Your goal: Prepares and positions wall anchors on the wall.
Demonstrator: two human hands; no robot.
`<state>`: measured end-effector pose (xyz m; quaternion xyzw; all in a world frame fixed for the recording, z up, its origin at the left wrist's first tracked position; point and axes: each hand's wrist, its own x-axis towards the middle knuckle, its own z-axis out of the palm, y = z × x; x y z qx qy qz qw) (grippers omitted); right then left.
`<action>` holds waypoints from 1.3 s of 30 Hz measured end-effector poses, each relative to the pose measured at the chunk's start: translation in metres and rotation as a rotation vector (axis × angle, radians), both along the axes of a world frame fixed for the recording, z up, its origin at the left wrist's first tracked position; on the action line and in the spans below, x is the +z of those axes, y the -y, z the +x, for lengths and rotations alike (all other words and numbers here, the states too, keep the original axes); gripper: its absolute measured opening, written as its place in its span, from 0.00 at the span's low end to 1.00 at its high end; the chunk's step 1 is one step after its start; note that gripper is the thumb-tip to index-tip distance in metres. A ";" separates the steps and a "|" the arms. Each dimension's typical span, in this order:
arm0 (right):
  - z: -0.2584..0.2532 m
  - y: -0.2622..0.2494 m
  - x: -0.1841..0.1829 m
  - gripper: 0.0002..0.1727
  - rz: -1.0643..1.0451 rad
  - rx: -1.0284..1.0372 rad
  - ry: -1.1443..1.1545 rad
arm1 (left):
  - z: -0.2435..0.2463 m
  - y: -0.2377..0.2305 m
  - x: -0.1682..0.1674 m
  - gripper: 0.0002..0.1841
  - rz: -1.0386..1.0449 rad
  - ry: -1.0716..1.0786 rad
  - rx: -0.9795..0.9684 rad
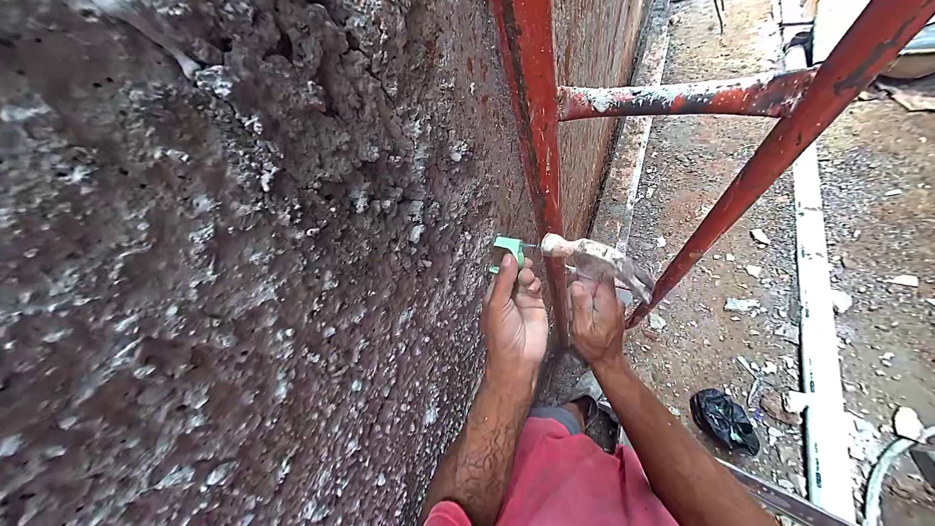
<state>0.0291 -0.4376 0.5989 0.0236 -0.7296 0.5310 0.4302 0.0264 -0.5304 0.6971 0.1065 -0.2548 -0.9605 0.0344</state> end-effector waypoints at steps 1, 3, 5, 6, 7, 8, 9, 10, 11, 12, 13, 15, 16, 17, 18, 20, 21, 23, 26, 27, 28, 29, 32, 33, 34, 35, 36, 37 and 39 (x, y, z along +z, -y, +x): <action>-0.002 0.000 0.001 0.27 -0.029 0.014 0.026 | 0.000 0.000 0.000 0.10 0.003 0.002 0.000; 0.003 -0.001 0.004 0.25 -0.205 0.068 -0.048 | -0.001 0.000 0.000 0.10 0.015 0.005 -0.001; 0.008 0.000 0.009 0.20 -0.323 0.104 -0.148 | -0.003 0.000 0.000 0.10 0.028 0.007 -0.002; 0.009 0.003 0.009 0.20 -0.302 0.106 -0.151 | -0.003 0.001 0.000 0.10 0.031 0.007 -0.004; 0.007 0.005 0.006 0.23 -0.224 0.099 -0.117 | -0.002 0.000 -0.001 0.10 0.027 0.007 -0.005; 0.005 0.005 0.003 0.27 -0.111 0.085 -0.058 | -0.001 0.000 -0.001 0.10 0.016 0.007 -0.004; 0.003 0.005 0.000 0.29 -0.045 0.067 -0.010 | -0.001 0.000 -0.002 0.10 0.004 0.008 0.000; 0.002 0.004 -0.002 0.29 -0.054 0.067 0.010 | 0.000 0.000 -0.003 0.10 -0.003 0.004 0.000; 0.003 0.004 -0.003 0.28 -0.121 0.083 -0.002 | -0.001 0.000 -0.003 0.10 -0.004 -0.001 0.002; 0.004 0.004 -0.001 0.26 -0.208 0.102 -0.038 | -0.003 0.000 -0.003 0.10 0.000 -0.005 0.004; 0.005 0.004 0.003 0.24 -0.267 0.121 -0.066 | -0.003 0.000 -0.002 0.10 0.002 -0.007 0.006; 0.003 0.005 0.007 0.24 -0.217 0.150 -0.038 | -0.002 -0.001 -0.002 0.10 -0.003 0.001 0.014; 0.001 0.003 0.005 0.25 -0.122 0.146 0.002 | -0.001 -0.001 -0.002 0.10 -0.013 0.006 0.015; -0.001 0.000 0.002 0.25 -0.054 0.136 0.032 | -0.001 -0.002 -0.003 0.10 -0.018 0.008 0.018; -0.001 -0.003 0.000 0.26 -0.037 0.120 0.043 | -0.001 -0.002 -0.004 0.09 -0.025 0.007 0.018; -0.001 -0.004 0.001 0.27 -0.128 0.095 0.004 | -0.004 -0.003 -0.002 0.10 -0.027 0.001 0.018; 0.000 -0.003 0.005 0.26 -0.162 0.091 -0.008 | -0.005 -0.004 -0.002 0.10 -0.025 0.002 0.020; 0.000 -0.003 0.009 0.27 -0.093 0.112 0.044 | -0.004 -0.005 -0.003 0.10 -0.019 0.006 0.028; -0.001 -0.010 0.004 0.27 -0.043 0.121 0.102 | -0.003 -0.007 -0.004 0.09 -0.028 0.007 0.030; -0.001 -0.009 0.004 0.27 -0.105 0.123 0.077 | -0.005 -0.007 -0.003 0.09 -0.027 -0.003 0.031; -0.001 -0.008 0.008 0.26 -0.160 0.131 0.062 | -0.007 -0.008 -0.002 0.09 -0.023 -0.010 0.034; -0.001 -0.007 0.012 0.24 -0.169 0.147 0.070 | -0.008 -0.010 -0.001 0.09 -0.019 -0.011 0.041; -0.002 -0.014 0.013 0.25 -0.019 0.177 0.178 | -0.005 -0.011 -0.003 0.09 -0.027 0.011 0.061; -0.002 -0.016 0.011 0.26 -0.026 0.179 0.180 | -0.005 -0.012 -0.002 0.08 -0.036 0.015 0.065; -0.002 -0.016 0.010 0.26 -0.066 0.170 0.152 | -0.006 -0.012 -0.001 0.08 -0.039 0.011 0.066; -0.002 -0.015 0.012 0.26 -0.111 0.160 0.120 | -0.007 -0.013 0.000 0.08 -0.037 0.010 0.067; -0.002 -0.014 0.015 0.25 -0.124 0.158 0.107 | -0.008 -0.014 0.002 0.08 -0.035 0.012 0.070; -0.003 -0.014 0.018 0.24 -0.096 0.162 0.124 | -0.008 -0.015 0.002 0.08 -0.035 0.021 0.072; -0.004 -0.019 0.018 0.24 0.001 0.187 0.235 | -0.007 -0.017 0.002 0.08 -0.040 0.039 0.069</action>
